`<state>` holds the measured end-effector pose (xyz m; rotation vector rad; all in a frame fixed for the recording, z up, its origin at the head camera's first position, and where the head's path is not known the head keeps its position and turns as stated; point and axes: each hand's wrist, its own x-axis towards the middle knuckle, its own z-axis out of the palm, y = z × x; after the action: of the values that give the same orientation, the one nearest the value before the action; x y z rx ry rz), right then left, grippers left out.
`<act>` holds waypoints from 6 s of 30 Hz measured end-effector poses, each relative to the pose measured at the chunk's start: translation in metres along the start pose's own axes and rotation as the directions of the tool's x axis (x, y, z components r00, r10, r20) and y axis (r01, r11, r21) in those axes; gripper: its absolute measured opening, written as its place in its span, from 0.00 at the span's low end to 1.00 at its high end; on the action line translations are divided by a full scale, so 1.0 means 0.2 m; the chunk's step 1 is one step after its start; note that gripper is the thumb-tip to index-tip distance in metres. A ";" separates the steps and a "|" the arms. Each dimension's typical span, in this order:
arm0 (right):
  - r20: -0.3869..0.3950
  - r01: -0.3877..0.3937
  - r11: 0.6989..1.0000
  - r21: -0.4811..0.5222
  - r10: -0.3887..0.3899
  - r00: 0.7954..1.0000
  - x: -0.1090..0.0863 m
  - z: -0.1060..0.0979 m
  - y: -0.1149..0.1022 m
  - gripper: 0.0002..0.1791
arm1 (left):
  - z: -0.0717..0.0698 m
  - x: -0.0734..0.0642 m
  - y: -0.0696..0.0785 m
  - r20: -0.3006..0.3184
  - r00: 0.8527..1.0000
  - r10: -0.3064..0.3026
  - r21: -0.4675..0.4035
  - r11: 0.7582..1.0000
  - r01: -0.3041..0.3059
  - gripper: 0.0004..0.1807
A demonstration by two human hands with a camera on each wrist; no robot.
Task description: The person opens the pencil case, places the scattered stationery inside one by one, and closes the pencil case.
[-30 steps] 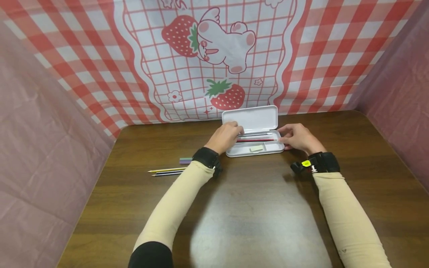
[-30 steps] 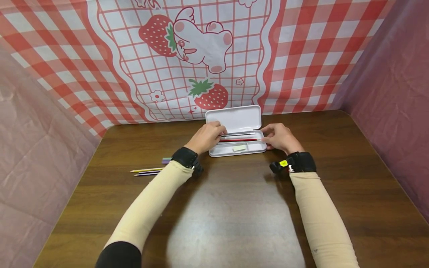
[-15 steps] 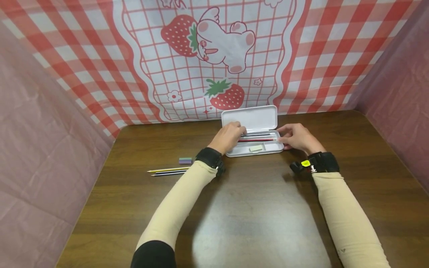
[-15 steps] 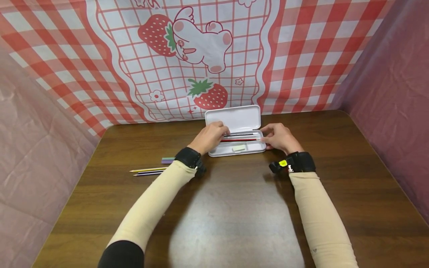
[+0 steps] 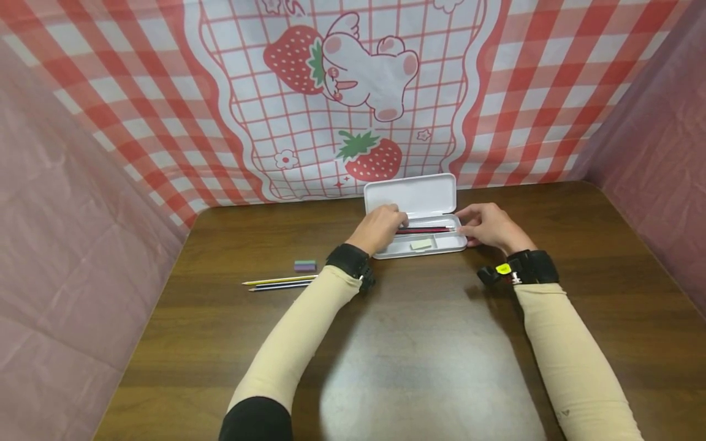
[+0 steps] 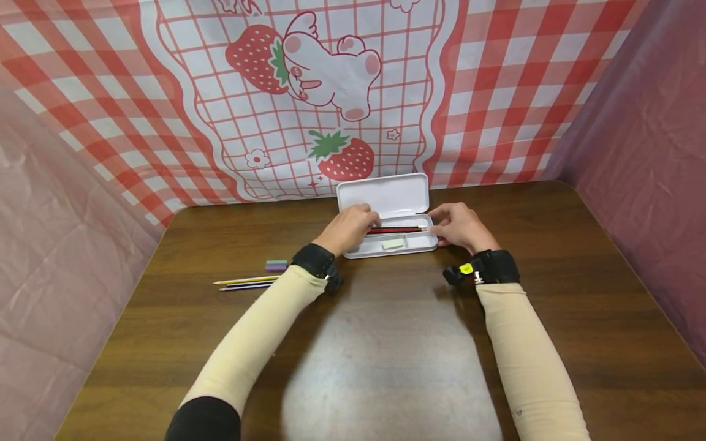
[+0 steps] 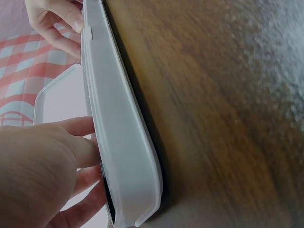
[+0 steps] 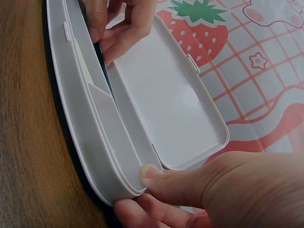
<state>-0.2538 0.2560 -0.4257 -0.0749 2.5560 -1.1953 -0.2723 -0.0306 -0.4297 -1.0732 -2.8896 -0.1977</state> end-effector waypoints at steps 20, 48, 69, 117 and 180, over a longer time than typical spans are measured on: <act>0.004 0.002 1.000 0.004 -0.002 1.000 -0.01 0.00 0.00 0.28 | 0.01 -0.01 0.00 0.004 1.000 -0.012 0.020 1.000 0.012 0.17; 0.010 0.008 1.000 0.013 -0.008 1.000 0.01 0.00 0.01 0.29 | -0.14 -0.01 -0.04 -0.056 0.998 0.008 0.032 0.999 -0.007 0.15; 0.015 0.009 1.000 0.014 -0.009 1.000 -0.01 -0.01 0.01 0.29 | -0.15 -0.19 -0.05 -0.088 0.993 0.082 0.081 0.994 -0.074 0.12; 0.007 0.014 0.999 0.038 -0.014 1.000 0.02 0.00 0.02 0.29 | -0.27 -0.72 -0.29 -0.126 0.987 0.103 0.103 0.991 -0.090 0.07; 0.011 -0.001 0.999 0.043 0.001 1.000 0.01 0.01 0.02 0.28 | 0.19 -1.18 -0.98 0.028 0.993 -0.119 -0.084 0.989 0.121 0.12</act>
<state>-0.2543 0.2572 -0.4292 -0.0706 2.5193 -1.2449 -0.2221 -0.3257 -0.5086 -0.9192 -2.9938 -0.3188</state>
